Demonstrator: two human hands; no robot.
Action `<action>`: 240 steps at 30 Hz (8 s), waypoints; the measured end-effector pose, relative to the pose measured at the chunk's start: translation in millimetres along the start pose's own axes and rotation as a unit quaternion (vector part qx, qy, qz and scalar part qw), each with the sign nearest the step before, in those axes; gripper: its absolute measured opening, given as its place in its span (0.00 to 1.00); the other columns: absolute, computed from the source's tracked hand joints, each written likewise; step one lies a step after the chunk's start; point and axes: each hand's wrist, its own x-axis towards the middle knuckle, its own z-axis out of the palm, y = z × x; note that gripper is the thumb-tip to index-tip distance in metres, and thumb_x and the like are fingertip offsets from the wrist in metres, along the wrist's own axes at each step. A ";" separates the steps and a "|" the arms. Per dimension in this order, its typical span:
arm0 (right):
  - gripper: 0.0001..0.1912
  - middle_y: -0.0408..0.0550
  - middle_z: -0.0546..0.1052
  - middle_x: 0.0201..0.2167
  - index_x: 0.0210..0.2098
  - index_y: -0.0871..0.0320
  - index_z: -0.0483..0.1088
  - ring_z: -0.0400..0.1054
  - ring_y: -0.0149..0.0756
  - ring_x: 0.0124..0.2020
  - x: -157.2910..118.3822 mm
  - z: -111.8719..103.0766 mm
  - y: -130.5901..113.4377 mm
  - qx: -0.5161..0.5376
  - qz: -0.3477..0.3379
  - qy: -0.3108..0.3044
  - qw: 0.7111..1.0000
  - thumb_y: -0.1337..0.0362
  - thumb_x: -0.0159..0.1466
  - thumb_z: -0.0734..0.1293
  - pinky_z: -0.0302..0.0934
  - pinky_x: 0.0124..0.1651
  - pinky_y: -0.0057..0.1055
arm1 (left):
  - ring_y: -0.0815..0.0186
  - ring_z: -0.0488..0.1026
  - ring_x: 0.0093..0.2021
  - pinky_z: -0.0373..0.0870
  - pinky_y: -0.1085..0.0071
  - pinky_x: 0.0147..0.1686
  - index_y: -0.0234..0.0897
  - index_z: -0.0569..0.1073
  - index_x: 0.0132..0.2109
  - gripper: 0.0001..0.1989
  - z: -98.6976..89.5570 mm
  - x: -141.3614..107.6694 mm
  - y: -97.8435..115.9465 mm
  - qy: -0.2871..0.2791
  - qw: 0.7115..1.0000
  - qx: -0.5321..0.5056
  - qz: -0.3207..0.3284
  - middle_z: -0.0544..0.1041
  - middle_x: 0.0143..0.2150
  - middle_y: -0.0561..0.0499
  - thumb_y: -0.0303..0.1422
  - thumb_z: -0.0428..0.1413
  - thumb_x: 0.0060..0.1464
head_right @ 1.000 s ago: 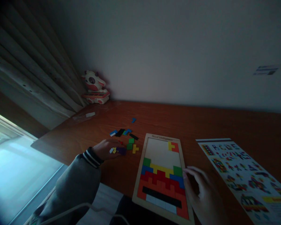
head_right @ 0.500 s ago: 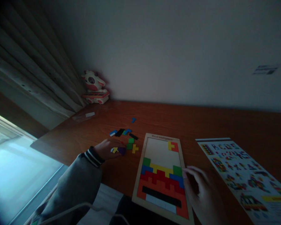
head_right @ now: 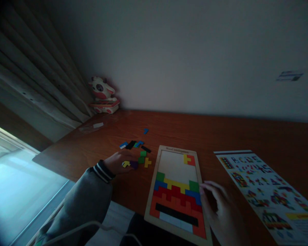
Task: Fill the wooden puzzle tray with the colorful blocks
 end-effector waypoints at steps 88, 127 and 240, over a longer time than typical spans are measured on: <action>0.20 0.52 0.81 0.42 0.41 0.57 0.79 0.75 0.39 0.41 115.3 37.8 -57.0 0.514 0.163 -0.175 0.824 0.50 0.57 0.74 0.69 0.45 0.37 | 0.62 0.80 0.46 0.77 0.68 0.49 0.36 0.76 0.53 0.18 69.2 125.5 55.8 0.212 0.955 -0.180 0.099 0.82 0.47 0.44 0.36 0.63 0.56; 0.19 0.44 0.81 0.34 0.34 0.54 0.78 0.75 0.33 0.34 113.7 36.1 -66.0 0.584 0.236 -0.180 0.756 0.58 0.44 0.81 0.69 0.36 0.29 | 0.60 0.74 0.56 0.76 0.62 0.52 0.40 0.70 0.61 0.23 66.8 127.3 67.5 0.254 0.943 -0.117 0.178 0.79 0.53 0.44 0.33 0.60 0.60; 0.13 0.48 0.73 0.42 0.45 0.48 0.78 0.71 0.36 0.44 99.7 21.4 -61.1 0.098 -0.252 -0.268 0.925 0.68 0.64 0.67 0.69 0.47 0.34 | 0.69 0.76 0.34 0.69 0.72 0.37 0.32 0.80 0.41 0.24 71.3 136.6 52.3 0.258 0.634 -0.681 -0.260 0.81 0.37 0.46 0.43 0.72 0.40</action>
